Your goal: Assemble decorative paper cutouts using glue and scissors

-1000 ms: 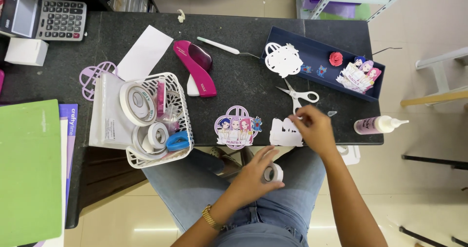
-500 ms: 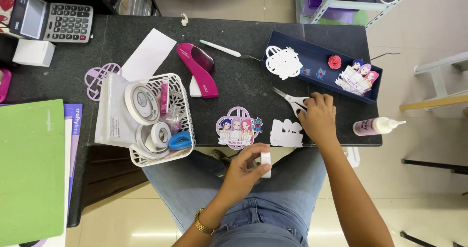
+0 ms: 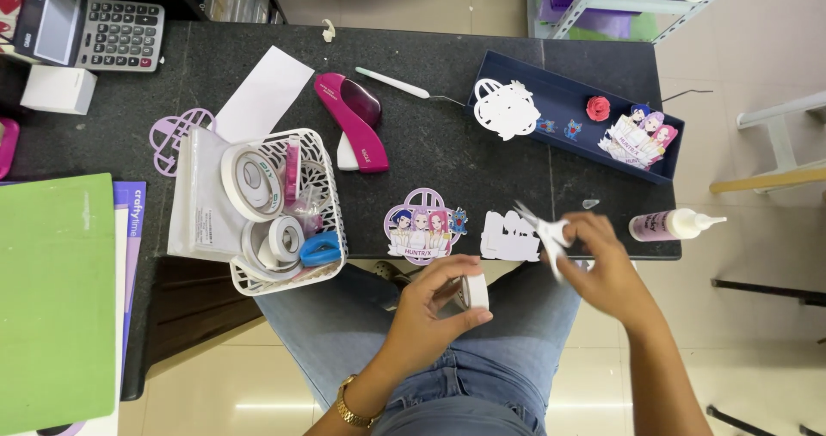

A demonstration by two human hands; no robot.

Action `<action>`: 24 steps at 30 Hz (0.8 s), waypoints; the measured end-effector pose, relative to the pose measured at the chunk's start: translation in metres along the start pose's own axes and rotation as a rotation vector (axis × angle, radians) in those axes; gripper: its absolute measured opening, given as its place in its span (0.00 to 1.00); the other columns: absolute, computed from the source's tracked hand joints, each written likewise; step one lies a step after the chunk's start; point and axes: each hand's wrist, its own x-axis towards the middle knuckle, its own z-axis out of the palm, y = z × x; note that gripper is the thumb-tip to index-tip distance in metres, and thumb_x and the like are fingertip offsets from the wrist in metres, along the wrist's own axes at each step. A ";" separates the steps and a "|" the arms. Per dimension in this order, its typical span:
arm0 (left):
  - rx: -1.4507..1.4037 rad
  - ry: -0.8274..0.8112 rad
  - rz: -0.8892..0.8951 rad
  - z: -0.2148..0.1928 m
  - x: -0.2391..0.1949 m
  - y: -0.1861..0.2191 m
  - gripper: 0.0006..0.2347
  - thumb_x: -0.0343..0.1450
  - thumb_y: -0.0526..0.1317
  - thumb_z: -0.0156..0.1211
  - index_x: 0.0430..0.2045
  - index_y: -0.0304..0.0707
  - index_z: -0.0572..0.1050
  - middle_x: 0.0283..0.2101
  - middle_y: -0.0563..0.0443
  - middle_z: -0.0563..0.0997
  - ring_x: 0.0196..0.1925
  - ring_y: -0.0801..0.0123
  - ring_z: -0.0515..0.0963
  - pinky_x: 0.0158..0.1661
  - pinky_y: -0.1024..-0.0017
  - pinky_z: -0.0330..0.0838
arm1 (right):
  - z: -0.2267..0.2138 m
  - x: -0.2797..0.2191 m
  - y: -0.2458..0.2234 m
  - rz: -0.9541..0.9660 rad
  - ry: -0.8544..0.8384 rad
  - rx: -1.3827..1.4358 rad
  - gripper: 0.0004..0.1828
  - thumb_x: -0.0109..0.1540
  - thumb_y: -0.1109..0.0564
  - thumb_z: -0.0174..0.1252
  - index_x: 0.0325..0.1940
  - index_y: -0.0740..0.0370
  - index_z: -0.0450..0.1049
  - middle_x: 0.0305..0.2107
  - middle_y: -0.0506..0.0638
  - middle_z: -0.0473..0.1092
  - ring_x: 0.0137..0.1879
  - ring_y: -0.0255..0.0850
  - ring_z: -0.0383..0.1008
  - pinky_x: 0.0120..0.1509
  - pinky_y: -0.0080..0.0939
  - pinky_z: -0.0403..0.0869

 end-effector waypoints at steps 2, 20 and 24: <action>-0.014 -0.041 0.001 0.000 0.000 0.006 0.18 0.63 0.33 0.73 0.47 0.41 0.79 0.58 0.48 0.76 0.61 0.68 0.76 0.58 0.73 0.76 | -0.014 -0.012 -0.011 0.038 -0.180 0.095 0.12 0.60 0.51 0.63 0.39 0.55 0.67 0.45 0.48 0.68 0.50 0.40 0.65 0.54 0.39 0.64; -0.045 -0.173 -0.107 -0.002 -0.004 0.019 0.17 0.64 0.31 0.71 0.45 0.49 0.80 0.59 0.51 0.65 0.56 0.74 0.74 0.50 0.75 0.81 | -0.048 0.004 -0.055 0.279 -0.823 -0.129 0.24 0.53 0.40 0.79 0.30 0.49 0.70 0.30 0.38 0.70 0.37 0.32 0.68 0.45 0.34 0.68; -0.016 -0.191 -0.134 -0.001 -0.004 0.020 0.17 0.64 0.31 0.71 0.46 0.49 0.80 0.59 0.52 0.65 0.53 0.76 0.75 0.50 0.76 0.81 | -0.048 0.007 -0.060 0.299 -0.851 -0.127 0.24 0.54 0.43 0.80 0.25 0.51 0.69 0.29 0.39 0.68 0.36 0.33 0.67 0.44 0.35 0.68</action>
